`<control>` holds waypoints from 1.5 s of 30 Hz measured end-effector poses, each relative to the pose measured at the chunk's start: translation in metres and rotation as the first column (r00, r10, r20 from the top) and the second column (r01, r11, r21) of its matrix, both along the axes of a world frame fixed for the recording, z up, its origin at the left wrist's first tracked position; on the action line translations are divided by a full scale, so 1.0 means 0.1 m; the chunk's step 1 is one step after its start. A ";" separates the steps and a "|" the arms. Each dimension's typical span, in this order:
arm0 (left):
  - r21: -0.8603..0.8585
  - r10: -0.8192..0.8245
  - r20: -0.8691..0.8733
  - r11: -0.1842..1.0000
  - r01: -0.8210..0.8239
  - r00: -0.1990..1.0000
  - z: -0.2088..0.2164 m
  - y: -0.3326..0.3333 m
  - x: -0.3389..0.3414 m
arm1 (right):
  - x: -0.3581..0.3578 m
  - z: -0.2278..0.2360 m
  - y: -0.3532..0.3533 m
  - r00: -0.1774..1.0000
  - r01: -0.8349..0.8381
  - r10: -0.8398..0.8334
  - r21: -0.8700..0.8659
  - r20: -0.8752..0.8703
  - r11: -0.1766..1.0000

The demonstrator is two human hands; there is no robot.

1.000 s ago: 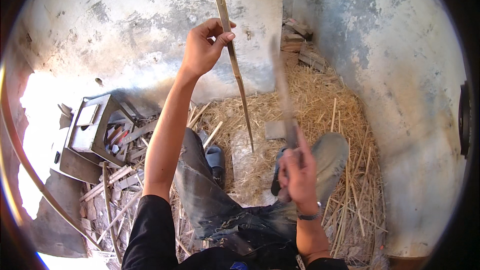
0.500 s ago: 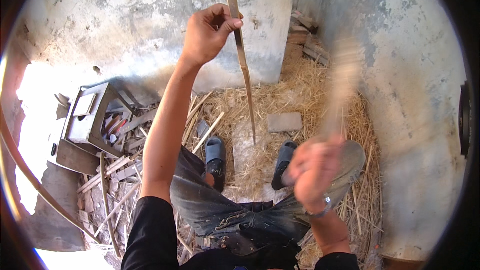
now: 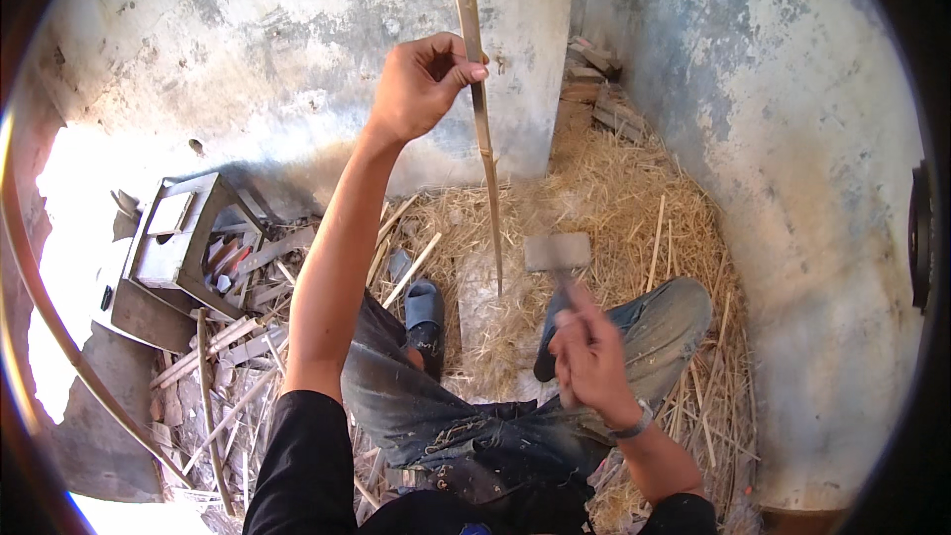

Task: The person uses a large knife to split a bamboo stick and then uses a smaller blade to scrape and smooth the surface of the strip.

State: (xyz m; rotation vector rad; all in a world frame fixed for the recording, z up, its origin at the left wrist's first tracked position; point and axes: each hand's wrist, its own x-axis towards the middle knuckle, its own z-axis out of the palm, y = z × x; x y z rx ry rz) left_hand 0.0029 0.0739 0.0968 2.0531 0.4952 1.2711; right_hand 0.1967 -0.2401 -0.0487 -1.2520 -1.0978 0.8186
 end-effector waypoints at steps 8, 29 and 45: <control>0.045 0.154 -0.142 0.988 -0.149 0.978 0.05 -0.02 0.02 | -0.06 0.74 -0.03 0.936 0.210 -0.148 0.172 -0.319 0.962; 0.074 0.212 -0.116 0.976 -0.204 0.970 0.02 0.03 0.02 | -0.21 0.70 0.31 0.866 0.483 -0.321 0.477 -0.383 0.734; 0.117 0.419 -0.162 0.907 -0.404 0.893 0.12 -0.10 0.11 | -0.33 0.35 0.33 0.960 0.250 -0.182 0.358 -0.214 0.900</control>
